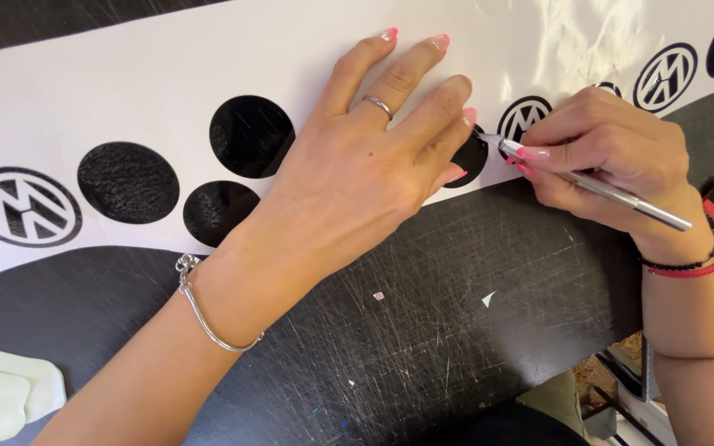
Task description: Using a precision craft knife to remove excess vinyl from a sheet of cut decals, specifically circular shapes and logos.
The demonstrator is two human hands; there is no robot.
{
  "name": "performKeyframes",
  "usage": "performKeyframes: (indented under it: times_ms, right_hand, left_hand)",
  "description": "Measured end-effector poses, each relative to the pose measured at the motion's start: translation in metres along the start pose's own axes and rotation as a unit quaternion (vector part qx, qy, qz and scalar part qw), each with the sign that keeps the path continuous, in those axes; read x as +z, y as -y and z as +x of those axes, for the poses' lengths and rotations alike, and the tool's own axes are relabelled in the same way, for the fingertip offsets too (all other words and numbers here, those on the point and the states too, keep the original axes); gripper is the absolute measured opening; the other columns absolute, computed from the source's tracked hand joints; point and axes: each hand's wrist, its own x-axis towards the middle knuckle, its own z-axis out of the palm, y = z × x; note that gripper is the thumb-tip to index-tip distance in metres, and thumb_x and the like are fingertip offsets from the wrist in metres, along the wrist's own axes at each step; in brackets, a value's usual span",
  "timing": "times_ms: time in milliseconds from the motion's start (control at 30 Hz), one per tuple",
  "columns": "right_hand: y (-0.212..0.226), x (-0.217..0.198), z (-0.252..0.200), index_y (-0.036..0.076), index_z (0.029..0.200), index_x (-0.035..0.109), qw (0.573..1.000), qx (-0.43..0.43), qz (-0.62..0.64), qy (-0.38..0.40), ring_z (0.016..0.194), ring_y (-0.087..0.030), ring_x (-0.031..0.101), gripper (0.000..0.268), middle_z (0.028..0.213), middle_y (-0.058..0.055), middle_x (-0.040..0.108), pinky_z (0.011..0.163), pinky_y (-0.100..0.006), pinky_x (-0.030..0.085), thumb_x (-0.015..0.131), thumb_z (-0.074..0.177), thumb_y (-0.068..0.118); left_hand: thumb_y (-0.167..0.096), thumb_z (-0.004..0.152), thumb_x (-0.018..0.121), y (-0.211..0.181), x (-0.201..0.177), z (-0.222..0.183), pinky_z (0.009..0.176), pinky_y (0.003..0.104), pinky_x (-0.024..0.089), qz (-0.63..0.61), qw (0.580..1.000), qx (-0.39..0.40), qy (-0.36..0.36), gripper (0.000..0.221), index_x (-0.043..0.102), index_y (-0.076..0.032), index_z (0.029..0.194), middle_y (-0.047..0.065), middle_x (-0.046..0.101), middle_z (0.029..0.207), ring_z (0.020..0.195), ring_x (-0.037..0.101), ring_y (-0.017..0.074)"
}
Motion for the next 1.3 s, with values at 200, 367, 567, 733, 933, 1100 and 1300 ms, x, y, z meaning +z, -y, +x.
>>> performKeyframes:
  times_ms: [200,367,567,733,933,1100,1300]
  right_hand:
    - [-0.002,0.004,-0.01,-0.006,0.098,0.064,0.996,-0.022,-0.01,-0.085,0.077,-0.03,0.067,0.016,0.091,-0.022,0.068,0.072,-0.039,0.053,0.075,0.096,-0.017]
    - [-0.004,0.006,-0.009,-0.008,0.095,0.063,0.994,-0.032,-0.012,-0.101,0.073,-0.031,0.064,0.014,0.087,-0.023,0.068,0.069,-0.039,0.052,0.074,0.096,-0.017]
    - [-0.007,0.004,-0.008,-0.01,0.09,0.059,0.992,-0.035,0.047,-0.109,0.064,-0.031,0.059,0.011,0.083,-0.026,0.064,0.056,-0.036,0.045,0.068,0.092,-0.017]
    - [-0.007,0.004,-0.01,-0.007,0.091,0.061,0.993,-0.041,0.041,-0.103,0.068,-0.03,0.061,0.009,0.084,-0.023,0.067,0.063,-0.039,0.052,0.068,0.093,-0.011]
    - [-0.005,0.002,-0.006,-0.007,0.088,0.06,0.992,-0.049,0.036,-0.107,0.065,-0.03,0.061,0.009,0.08,-0.022,0.066,0.062,-0.039,0.051,0.067,0.093,-0.009]
    - [-0.009,0.001,-0.011,-0.007,0.085,0.059,0.992,-0.045,0.035,-0.114,0.065,-0.032,0.062,0.011,0.079,-0.023,0.067,0.061,-0.038,0.052,0.066,0.093,-0.007]
    - [-0.007,-0.002,-0.008,-0.009,0.089,0.058,0.991,-0.019,0.075,-0.109,0.058,-0.03,0.054,0.008,0.079,-0.025,0.063,0.055,-0.036,0.042,0.065,0.093,-0.009]
  left_hand:
    - [-0.008,0.114,0.069,-0.004,-0.002,0.003,0.114,0.054,0.045,-0.014,0.999,-0.003,-0.031,0.007,0.076,-0.007,0.115,0.01,0.064,0.123,0.13,0.059,0.0391]
    - [-0.005,0.114,0.067,-0.005,0.0,0.004,0.114,0.056,0.045,-0.021,0.999,-0.006,-0.037,0.007,0.074,-0.004,0.115,0.011,0.064,0.123,0.129,0.059,0.0408]
    - [-0.012,0.115,0.071,-0.005,0.001,0.005,0.113,0.059,0.048,-0.017,0.999,0.006,-0.037,0.012,0.077,-0.003,0.111,0.011,0.061,0.121,0.13,0.059,0.0414]
    - [-0.012,0.116,0.065,-0.006,-0.006,0.009,0.112,0.055,0.048,0.019,0.999,0.005,-0.027,0.009,0.072,-0.013,0.12,0.009,0.065,0.122,0.128,0.059,0.0394]
    - [-0.008,0.114,0.068,-0.006,-0.006,0.01,0.112,0.059,0.048,-0.01,1.0,0.013,-0.024,0.006,0.073,-0.007,0.111,0.011,0.061,0.12,0.128,0.059,0.0418]
    - [-0.069,0.098,0.088,-0.004,-0.005,0.009,0.114,0.063,0.045,-0.003,0.999,0.029,0.027,0.067,0.076,-0.006,0.119,0.011,0.058,0.127,0.134,0.054,0.0442]
    - [-0.072,0.098,0.087,-0.003,-0.009,0.012,0.115,0.062,0.045,0.017,0.998,0.036,0.044,0.069,0.074,-0.009,0.121,0.009,0.06,0.13,0.135,0.053,0.0438]
